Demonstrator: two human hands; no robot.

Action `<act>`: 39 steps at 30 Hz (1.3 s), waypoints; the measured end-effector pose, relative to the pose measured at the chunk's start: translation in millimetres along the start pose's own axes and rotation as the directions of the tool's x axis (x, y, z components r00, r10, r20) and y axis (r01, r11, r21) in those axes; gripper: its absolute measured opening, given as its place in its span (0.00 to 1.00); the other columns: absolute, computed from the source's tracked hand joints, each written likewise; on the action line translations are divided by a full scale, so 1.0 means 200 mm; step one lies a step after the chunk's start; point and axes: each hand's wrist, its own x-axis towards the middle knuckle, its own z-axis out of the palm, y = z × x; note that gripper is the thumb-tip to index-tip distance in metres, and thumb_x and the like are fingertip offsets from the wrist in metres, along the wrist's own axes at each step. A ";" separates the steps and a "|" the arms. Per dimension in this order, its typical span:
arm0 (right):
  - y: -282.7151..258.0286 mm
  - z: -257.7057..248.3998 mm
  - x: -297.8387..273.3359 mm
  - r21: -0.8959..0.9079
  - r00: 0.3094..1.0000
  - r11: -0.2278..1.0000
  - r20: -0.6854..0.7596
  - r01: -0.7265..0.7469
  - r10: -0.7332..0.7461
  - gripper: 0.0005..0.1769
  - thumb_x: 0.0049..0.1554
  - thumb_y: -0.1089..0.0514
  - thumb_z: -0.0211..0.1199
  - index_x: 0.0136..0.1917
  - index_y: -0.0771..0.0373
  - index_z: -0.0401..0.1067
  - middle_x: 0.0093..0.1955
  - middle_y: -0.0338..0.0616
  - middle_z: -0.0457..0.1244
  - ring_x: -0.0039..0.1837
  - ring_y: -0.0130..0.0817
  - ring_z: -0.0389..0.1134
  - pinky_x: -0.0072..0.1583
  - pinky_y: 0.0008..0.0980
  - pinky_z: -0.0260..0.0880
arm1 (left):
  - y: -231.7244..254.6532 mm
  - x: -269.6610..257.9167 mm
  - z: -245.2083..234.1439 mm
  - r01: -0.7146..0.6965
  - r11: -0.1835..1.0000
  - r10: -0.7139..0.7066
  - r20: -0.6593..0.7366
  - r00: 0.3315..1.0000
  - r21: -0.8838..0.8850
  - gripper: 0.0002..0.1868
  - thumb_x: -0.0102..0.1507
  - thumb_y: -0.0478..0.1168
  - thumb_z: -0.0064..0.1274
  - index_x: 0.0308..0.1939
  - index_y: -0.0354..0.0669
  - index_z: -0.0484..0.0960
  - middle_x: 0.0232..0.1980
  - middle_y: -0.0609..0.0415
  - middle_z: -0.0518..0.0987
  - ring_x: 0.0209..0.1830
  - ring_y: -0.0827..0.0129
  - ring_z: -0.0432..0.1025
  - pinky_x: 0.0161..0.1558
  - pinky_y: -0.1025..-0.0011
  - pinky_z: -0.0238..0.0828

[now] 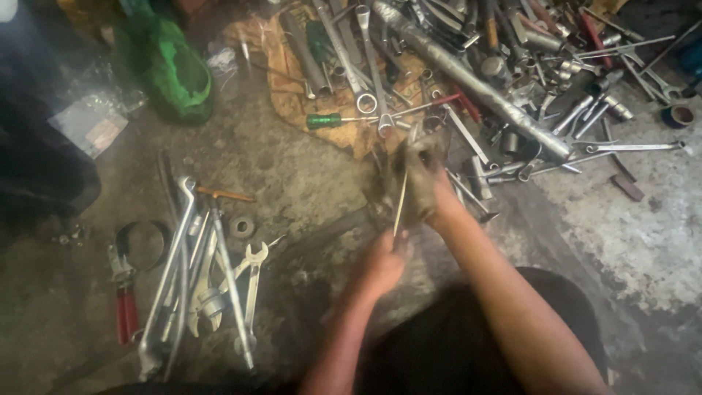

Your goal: The person cleans a variety of wrenches and mechanical parts by hand using a cloth.

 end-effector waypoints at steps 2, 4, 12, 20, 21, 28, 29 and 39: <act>0.02 0.03 -0.02 0.141 0.993 0.984 0.059 -0.106 0.098 0.25 0.62 0.43 0.59 0.65 0.59 0.64 0.47 0.36 0.62 0.43 0.23 0.60 0.43 0.24 0.60 | 0.02 -0.02 -0.01 -0.016 0.999 0.017 -0.045 0.999 0.038 0.23 0.70 0.57 0.42 0.52 0.43 0.81 0.43 0.38 0.82 0.46 0.40 0.76 0.48 0.47 0.71; 0.04 0.04 0.01 0.276 0.975 0.937 0.126 -0.213 0.184 0.27 0.58 0.46 0.63 0.65 0.60 0.64 0.42 0.37 0.61 0.35 0.25 0.56 0.35 0.27 0.54 | 0.03 -0.04 -0.03 -0.193 0.949 0.262 -0.283 0.923 0.248 0.24 0.66 0.50 0.47 0.57 0.35 0.75 0.49 0.35 0.79 0.41 0.38 0.76 0.41 0.44 0.71; 0.00 -0.12 0.08 0.389 0.951 0.917 -0.305 0.086 0.040 0.17 0.63 0.46 0.59 0.53 0.61 0.75 0.43 0.34 0.67 0.43 0.23 0.66 0.45 0.25 0.68 | 0.17 -0.10 -0.01 -0.193 0.903 0.332 -0.338 0.881 0.384 0.19 0.62 0.50 0.54 0.49 0.41 0.78 0.36 0.41 0.82 0.31 0.43 0.77 0.36 0.47 0.73; 0.00 -0.11 0.10 0.495 0.979 0.863 -0.203 0.101 0.002 0.21 0.63 0.43 0.61 0.58 0.63 0.73 0.49 0.37 0.66 0.48 0.29 0.65 0.50 0.32 0.67 | 0.04 -0.05 -0.02 -0.294 0.814 0.557 -0.533 0.637 0.500 0.19 0.54 0.50 0.60 0.42 0.43 0.78 0.34 0.45 0.80 0.30 0.45 0.76 0.31 0.49 0.72; 0.00 -0.12 0.11 0.529 0.984 0.846 -0.176 0.072 0.027 0.22 0.62 0.42 0.62 0.58 0.62 0.72 0.49 0.38 0.66 0.49 0.30 0.66 0.52 0.33 0.68 | 0.04 -0.05 -0.02 -0.272 0.836 0.516 -0.516 0.684 0.476 0.19 0.55 0.52 0.60 0.41 0.44 0.78 0.34 0.46 0.80 0.30 0.45 0.76 0.32 0.48 0.72; -0.04 -0.34 0.20 0.861 0.995 0.505 0.014 -0.063 0.100 0.29 0.59 0.34 0.53 0.58 0.60 0.72 0.50 0.45 0.69 0.54 0.40 0.71 0.63 0.41 0.68 | -0.03 -0.02 -0.08 -0.042 0.871 0.240 -0.350 0.906 0.489 0.20 0.63 0.59 0.54 0.45 0.49 0.80 0.38 0.44 0.83 0.28 0.44 0.78 0.32 0.47 0.74; -0.05 -0.42 0.18 0.882 0.998 0.467 0.061 -0.068 0.030 0.31 0.59 0.33 0.53 0.56 0.63 0.70 0.47 0.48 0.69 0.52 0.42 0.71 0.61 0.41 0.69 | -0.05 -0.02 -0.07 -0.044 0.872 0.239 -0.346 0.907 0.488 0.20 0.63 0.59 0.54 0.45 0.49 0.80 0.38 0.44 0.83 0.28 0.44 0.78 0.32 0.47 0.74; -0.07 -0.30 0.08 -0.276 0.958 0.933 0.230 0.230 -0.168 0.22 0.62 0.60 0.52 0.70 0.59 0.65 0.65 0.49 0.65 0.64 0.44 0.66 0.60 0.38 0.68 | -0.13 -0.02 -0.19 -0.047 0.799 0.440 -0.530 0.724 0.599 0.22 0.58 0.49 0.59 0.51 0.42 0.80 0.40 0.47 0.82 0.34 0.51 0.78 0.36 0.54 0.75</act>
